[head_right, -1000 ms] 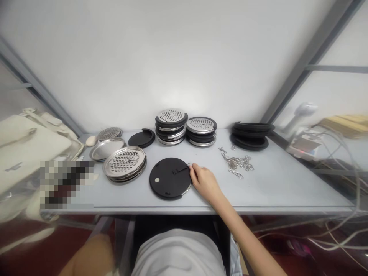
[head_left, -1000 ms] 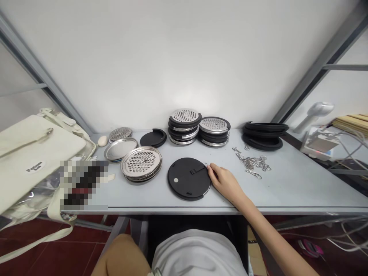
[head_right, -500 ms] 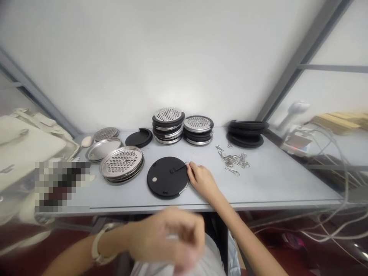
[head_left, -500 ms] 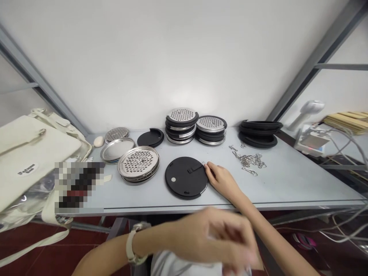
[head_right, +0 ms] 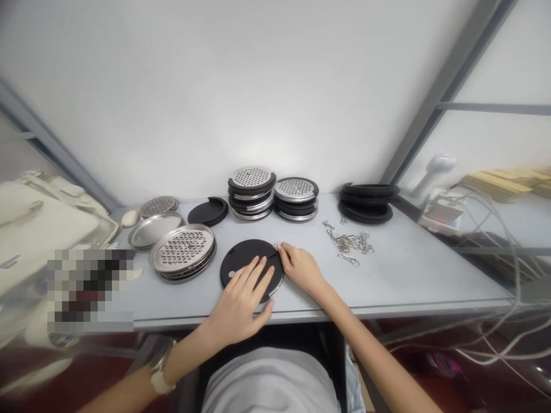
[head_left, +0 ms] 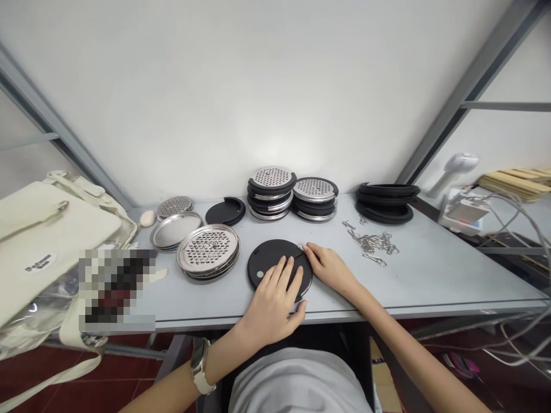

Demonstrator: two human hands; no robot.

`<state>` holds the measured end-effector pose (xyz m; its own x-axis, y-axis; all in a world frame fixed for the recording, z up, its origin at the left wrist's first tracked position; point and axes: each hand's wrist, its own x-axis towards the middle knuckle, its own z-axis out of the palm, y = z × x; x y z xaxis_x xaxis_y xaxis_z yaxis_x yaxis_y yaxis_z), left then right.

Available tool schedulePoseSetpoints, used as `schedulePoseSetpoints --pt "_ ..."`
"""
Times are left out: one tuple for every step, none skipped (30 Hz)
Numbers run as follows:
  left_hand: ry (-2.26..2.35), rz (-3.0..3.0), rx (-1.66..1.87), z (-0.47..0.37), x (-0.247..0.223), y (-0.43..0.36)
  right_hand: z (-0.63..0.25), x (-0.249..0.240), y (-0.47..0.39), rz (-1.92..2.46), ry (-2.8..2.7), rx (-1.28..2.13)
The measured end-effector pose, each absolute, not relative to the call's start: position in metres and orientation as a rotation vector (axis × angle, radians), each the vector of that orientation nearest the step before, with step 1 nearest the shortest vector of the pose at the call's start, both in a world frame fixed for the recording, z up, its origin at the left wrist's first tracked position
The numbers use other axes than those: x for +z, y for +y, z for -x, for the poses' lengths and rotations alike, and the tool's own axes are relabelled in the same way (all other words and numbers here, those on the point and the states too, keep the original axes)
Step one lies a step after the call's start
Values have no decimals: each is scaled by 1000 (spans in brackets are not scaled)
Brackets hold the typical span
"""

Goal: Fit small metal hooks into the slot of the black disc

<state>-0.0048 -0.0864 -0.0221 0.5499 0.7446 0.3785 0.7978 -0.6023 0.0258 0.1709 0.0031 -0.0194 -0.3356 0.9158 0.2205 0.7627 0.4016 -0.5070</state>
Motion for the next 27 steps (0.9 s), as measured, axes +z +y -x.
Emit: schedulePoseSetpoints --pt "-1316 2623 -536 4 -22 -86 -170 -19 5 1427 -2193 453" --pt "-1316 2615 -539 4 -23 -85 -169 -18 6 1419 -2194 467" --pt "-1315 2610 -540 4 -23 -85 -169 -18 7 1407 -2195 477" --pt "-1315 2608 -542 4 -23 -85 -170 -18 6 1394 -2195 481" --pt "-1312 2608 -542 4 -23 -85 -170 -19 5 1375 -2205 488" --pt "-1307 2612 -541 4 -23 -85 -171 -20 4 1363 -2209 483" --pt "-1303 2614 -541 5 -23 -85 -172 -21 2 1362 -2211 465" --pt "-1298 2616 -540 5 -24 -85 -173 -21 1 1372 -2214 438" --pt "-1294 2616 -539 5 -24 -86 -173 -22 -1 1378 -2221 416" --pt "-1289 2616 -537 5 -24 -86 -173 -22 -2 1387 -2226 392" --pt "-1283 2616 -535 6 -24 -86 -173 -22 -2 1396 -2231 374" --pt "-1276 2617 -533 6 -24 -86 -173 -22 -2 1402 -2235 361" --pt "-1269 2619 -531 6 -24 -85 -173 -22 -3 1406 -2238 355" --pt "-1264 2620 -529 6 -24 -85 -173 -22 -2 1407 -2240 355" --pt "-1260 2622 -526 6 -24 -85 -172 -21 -2 1406 -2240 359" --pt "-1261 2622 -524 6 -25 -85 -173 -21 -3 1404 -2240 364" --pt "-1263 2621 -521 6 -25 -84 -173 -20 -3 1403 -2237 369" --pt "-1265 2621 -515 6 -25 -84 -173 -20 -3 1404 -2235 370" --pt "-1267 2621 -510 6 -25 -84 -173 -20 -4 1406 -2235 368" --pt "-1268 2621 -505 6 -25 -84 -173 -20 -4 1410 -2237 358" --pt "-1269 2622 -500 6 -25 -84 -173 -21 -4 1413 -2243 343" --pt "-1272 2620 -500 6 -26 -84 -173 -21 -4 1415 -2251 323" --pt "-1271 2621 -498 6 -26 -84 -173 -22 -4 1415 -2260 304" --pt "-1270 2620 -501 6 -25 -85 -173 -22 -4 1413 -2268 288" --pt "-1270 2620 -504 6 -25 -85 -173 -22 -4 1411 -2273 280" --pt "-1268 2620 -507 6 -25 -85 -173 -22 -4 1409 -2274 281" --pt "-1266 2619 -511 6 -25 -85 -173 -22 -4 1408 -2270 291"
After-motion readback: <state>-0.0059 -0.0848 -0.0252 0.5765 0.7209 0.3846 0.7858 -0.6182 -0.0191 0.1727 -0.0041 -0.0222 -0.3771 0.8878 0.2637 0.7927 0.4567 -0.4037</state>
